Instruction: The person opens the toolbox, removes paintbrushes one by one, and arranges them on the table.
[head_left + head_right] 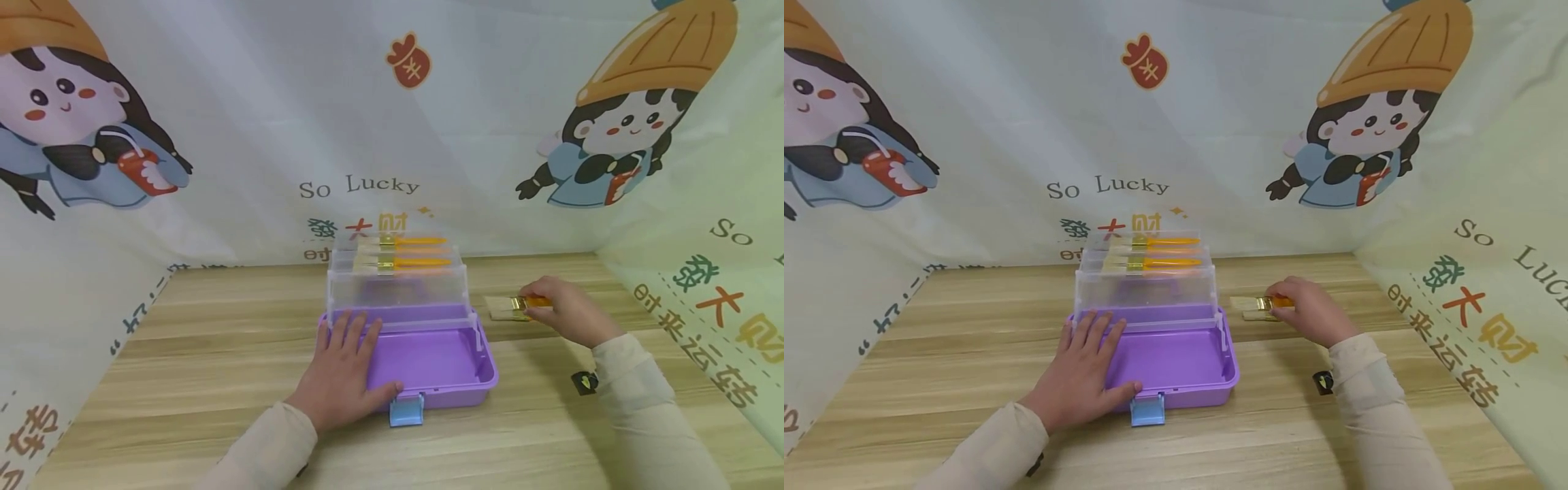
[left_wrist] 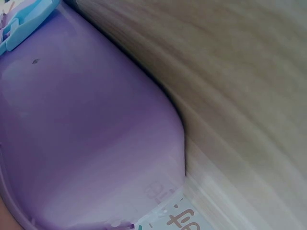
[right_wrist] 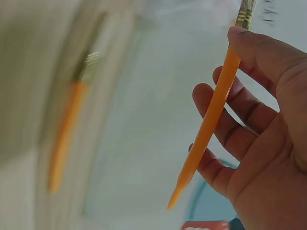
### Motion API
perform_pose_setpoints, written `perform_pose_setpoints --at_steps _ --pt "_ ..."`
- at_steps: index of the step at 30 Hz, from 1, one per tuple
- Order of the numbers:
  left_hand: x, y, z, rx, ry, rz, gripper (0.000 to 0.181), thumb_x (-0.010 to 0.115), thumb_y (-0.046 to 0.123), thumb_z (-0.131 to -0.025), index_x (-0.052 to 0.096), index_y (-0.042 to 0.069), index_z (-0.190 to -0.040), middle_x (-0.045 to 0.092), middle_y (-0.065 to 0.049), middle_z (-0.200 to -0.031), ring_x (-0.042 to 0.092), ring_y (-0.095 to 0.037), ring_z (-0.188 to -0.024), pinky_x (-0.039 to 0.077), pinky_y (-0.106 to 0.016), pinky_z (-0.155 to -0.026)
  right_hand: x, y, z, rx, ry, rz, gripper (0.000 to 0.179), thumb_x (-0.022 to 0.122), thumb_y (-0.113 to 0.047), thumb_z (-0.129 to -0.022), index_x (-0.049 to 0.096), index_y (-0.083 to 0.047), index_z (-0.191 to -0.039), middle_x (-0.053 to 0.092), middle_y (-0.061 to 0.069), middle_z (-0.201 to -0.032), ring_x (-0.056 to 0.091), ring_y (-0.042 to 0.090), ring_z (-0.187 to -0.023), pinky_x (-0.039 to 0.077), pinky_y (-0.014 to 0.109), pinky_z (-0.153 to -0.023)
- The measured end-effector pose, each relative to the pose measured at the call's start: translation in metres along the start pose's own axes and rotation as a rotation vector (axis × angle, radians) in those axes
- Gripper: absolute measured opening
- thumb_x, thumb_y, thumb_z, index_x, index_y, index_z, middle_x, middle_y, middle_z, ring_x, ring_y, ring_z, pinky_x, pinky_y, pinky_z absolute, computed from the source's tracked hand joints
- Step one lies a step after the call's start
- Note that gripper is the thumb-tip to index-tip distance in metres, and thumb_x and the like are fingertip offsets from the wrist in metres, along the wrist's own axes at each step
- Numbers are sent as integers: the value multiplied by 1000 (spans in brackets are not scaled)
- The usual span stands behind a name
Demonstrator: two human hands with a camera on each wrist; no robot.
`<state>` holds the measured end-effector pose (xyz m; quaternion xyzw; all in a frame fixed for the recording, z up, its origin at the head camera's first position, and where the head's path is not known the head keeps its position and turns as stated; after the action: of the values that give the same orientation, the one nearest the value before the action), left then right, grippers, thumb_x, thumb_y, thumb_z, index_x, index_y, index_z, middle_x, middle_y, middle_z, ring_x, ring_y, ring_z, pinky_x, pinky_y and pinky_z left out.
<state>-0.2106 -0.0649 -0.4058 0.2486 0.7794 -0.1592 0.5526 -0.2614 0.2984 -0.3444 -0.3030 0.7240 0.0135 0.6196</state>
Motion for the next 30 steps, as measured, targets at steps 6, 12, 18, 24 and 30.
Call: perform_pose_setpoints --at_steps 6,12,18,24,30 --pt "0 0 0 -7 -6 4 100 40 78 -87 34 3 -153 34 -22 -152 24 -45 -143 12 -68 -112 20 26 6 -12 -84 13 16 72 -2 -87 70 -2 -103 70 11 -98 66 31 -90 53 50 -82" --pt "0 0 0 -8 -7 0 100 40 78 -87 33 3 -154 34 -23 -152 24 -45 -143 12 -68 -112 39 46 6 28 -196 10 16 71 1 -85 68 -6 -99 70 7 -94 66 30 -89 54 49 -82" --pt "-1 0 0 -8 -18 -9 101 38 79 -88 32 4 -154 35 -22 -152 24 -45 -143 12 -68 -112 46 51 5 20 -232 43 17 74 -2 -82 67 -5 -97 68 4 -89 64 26 -84 53 46 -77" --pt "-3 1 0 -12 -25 -4 101 39 79 -88 32 3 -154 34 -22 -153 24 -45 -143 11 -67 -113 49 53 3 19 -233 59 17 74 -2 -81 66 -6 -95 63 -1 -82 60 19 -77 52 40 -72" --pt "-3 1 1 -12 -26 -2 100 39 78 -88 32 3 -154 34 -23 -153 24 -45 -143 11 -67 -113 47 53 2 49 -271 28 17 71 -1 -81 66 -6 -96 60 -1 -81 57 19 -76 51 40 -70"
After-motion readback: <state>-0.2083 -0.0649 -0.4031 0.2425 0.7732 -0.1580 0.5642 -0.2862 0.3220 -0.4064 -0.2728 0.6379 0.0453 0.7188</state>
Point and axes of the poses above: each hand's wrist, its own z-axis away from the middle knuckle, its own x-axis out of the palm, y = z × x, the point moved 3 cm from there along -z, towards the middle knuckle
